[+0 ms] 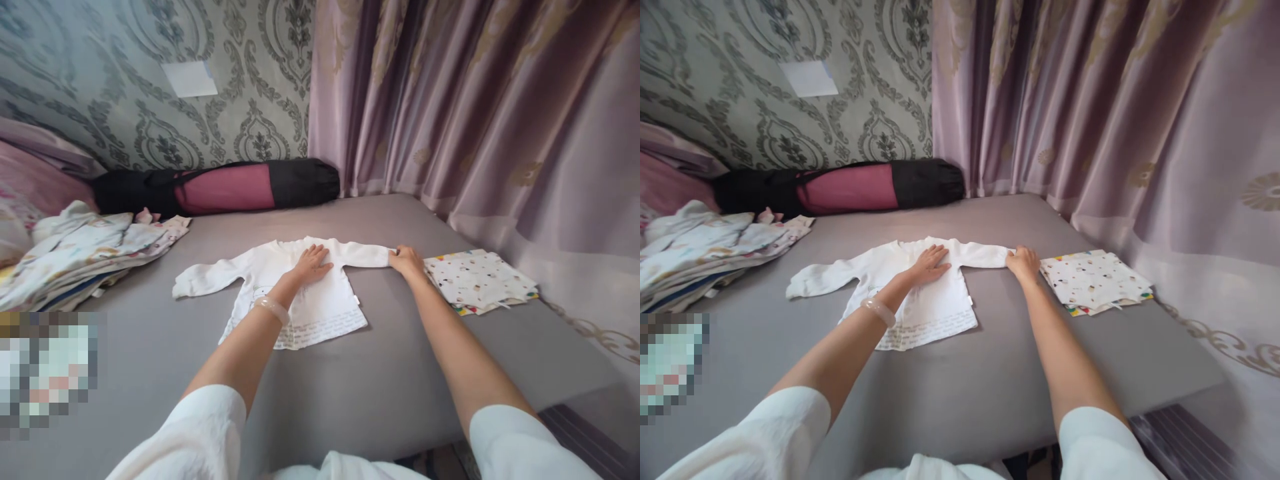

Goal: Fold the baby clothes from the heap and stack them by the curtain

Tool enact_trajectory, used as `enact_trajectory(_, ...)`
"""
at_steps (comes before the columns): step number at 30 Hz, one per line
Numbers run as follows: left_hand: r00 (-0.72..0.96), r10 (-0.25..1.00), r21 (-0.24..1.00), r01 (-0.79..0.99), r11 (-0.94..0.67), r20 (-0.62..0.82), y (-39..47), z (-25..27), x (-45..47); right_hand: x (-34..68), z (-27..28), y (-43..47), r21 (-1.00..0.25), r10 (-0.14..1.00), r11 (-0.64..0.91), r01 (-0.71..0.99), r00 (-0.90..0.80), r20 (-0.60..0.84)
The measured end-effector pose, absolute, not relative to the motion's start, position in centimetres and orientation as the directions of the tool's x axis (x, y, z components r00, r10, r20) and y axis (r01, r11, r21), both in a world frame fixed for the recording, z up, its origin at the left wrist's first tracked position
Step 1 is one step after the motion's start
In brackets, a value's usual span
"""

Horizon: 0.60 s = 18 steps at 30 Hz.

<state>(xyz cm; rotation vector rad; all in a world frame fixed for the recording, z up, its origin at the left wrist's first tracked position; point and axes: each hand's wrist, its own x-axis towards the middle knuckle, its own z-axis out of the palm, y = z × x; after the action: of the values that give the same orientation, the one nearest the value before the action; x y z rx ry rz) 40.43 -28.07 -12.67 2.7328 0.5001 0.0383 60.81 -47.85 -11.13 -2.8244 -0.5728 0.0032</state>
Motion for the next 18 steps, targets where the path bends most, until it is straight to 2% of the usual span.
enact_trajectory(4, 0.93, 0.341, 0.367, 0.367, -0.855, -0.137, -28.0, -11.8, 40.5, 61.6, -11.4, -47.2, -0.22, 0.324, -0.923, 0.315, 0.946, -0.005)
enact_trajectory(8, 0.925, 0.336, 0.363, 0.379, -0.851, -0.178, -27.9, -11.1, 40.5, 62.6, -11.4, -46.8, -0.283, 0.276, -0.928, 0.241, 0.957, -0.09)
enact_trajectory(12, 0.918, 0.337, 0.343, 0.392, -0.854, -0.209, -27.5, -10.8, 40.9, 62.9, -11.4, -46.6, -0.458, 0.235, -0.868, 0.192, 0.971, -0.038)
enact_trajectory(18, 0.918, 0.322, 0.32, 0.385, -0.866, -0.233, -26.7, -10.6, 41.3, 61.4, -9.7, -45.5, -0.777, 0.189, -0.602, 0.182, 0.978, 0.083)
